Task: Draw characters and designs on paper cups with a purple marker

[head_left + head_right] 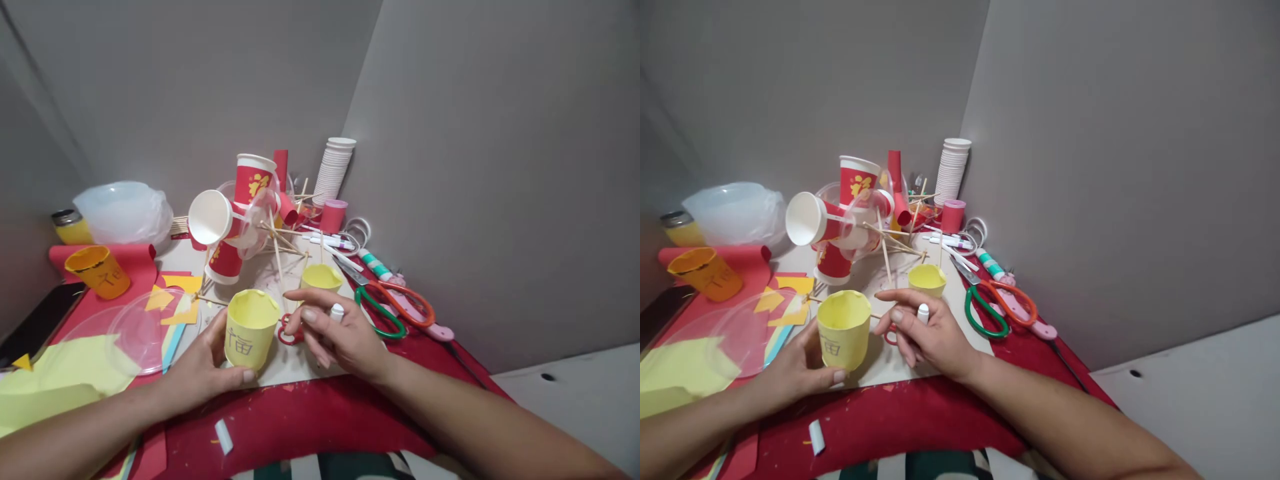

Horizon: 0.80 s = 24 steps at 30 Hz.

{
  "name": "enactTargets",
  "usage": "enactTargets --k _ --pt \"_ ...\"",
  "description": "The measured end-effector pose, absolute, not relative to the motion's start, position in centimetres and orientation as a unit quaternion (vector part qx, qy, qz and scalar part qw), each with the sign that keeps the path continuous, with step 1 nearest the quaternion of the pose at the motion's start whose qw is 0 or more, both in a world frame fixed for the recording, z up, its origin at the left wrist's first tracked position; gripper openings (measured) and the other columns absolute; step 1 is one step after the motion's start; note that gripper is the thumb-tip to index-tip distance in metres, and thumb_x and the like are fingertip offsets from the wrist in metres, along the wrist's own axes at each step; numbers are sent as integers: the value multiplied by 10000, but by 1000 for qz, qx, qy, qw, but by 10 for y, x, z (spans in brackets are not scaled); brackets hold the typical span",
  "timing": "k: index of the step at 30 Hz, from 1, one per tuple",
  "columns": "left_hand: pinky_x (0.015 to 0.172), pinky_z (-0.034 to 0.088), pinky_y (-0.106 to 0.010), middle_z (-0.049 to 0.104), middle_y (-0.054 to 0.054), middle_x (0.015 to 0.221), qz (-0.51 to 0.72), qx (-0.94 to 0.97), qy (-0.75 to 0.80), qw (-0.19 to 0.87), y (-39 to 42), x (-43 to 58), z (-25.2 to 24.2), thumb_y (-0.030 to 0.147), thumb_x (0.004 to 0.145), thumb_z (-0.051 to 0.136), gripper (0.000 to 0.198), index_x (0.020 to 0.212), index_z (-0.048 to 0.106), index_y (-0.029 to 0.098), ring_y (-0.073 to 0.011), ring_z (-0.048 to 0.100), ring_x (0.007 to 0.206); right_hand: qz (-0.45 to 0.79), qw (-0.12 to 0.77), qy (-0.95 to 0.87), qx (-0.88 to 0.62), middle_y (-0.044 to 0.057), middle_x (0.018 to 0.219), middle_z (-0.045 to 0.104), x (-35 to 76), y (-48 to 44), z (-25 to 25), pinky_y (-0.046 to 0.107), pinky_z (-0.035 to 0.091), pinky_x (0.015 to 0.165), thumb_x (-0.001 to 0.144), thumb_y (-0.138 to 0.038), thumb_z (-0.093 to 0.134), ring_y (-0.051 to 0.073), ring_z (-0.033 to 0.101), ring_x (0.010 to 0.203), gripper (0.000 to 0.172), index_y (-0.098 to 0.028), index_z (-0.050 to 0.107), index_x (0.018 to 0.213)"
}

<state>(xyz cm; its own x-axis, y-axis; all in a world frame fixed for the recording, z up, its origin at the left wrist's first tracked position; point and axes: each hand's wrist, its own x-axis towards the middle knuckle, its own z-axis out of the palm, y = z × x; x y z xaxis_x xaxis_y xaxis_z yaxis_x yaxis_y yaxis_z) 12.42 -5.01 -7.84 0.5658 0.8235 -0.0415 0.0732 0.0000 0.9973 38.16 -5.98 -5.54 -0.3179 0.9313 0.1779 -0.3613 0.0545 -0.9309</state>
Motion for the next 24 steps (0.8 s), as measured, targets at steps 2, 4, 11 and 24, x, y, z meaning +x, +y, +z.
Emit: enactTargets --k 2,4,11,24 --pt "1199 460 -489 608 -123 1519 292 623 358 631 -50 124 -78 414 766 903 828 1471 486 301 -353 553 1438 638 517 -497 -280 49 844 811 384 -57 -57 151 348 351 931 -450 778 42 526 354 328 -211 741 1153" --pt "1192 469 -492 634 -121 1485 282 606 369 646 -51 125 -77 404 754 912 837 1470 491 297 -352 567 1425 648 523 -478 -280 42 817 808 385 -55 -59 153 357 353 935 -451 766 43 521 349 313 -207 748 1132" --pt "1050 594 -463 727 -126 1364 239 556 418 678 -55 125 -68 414 730 920 747 1372 565 271 -336 708 1207 719 481 -399 -304 38 764 796 389 -57 -57 201 378 376 904 -481 738 77 517 358 348 -207 716 1116" --pt "942 637 -257 728 15 1399 275 472 365 754 -52 127 -81 200 742 918 906 1503 516 484 -281 684 1318 713 402 -395 -417 -2 635 723 394 -65 -61 211 338 339 850 -744 643 96 486 325 552 -281 665 1149"
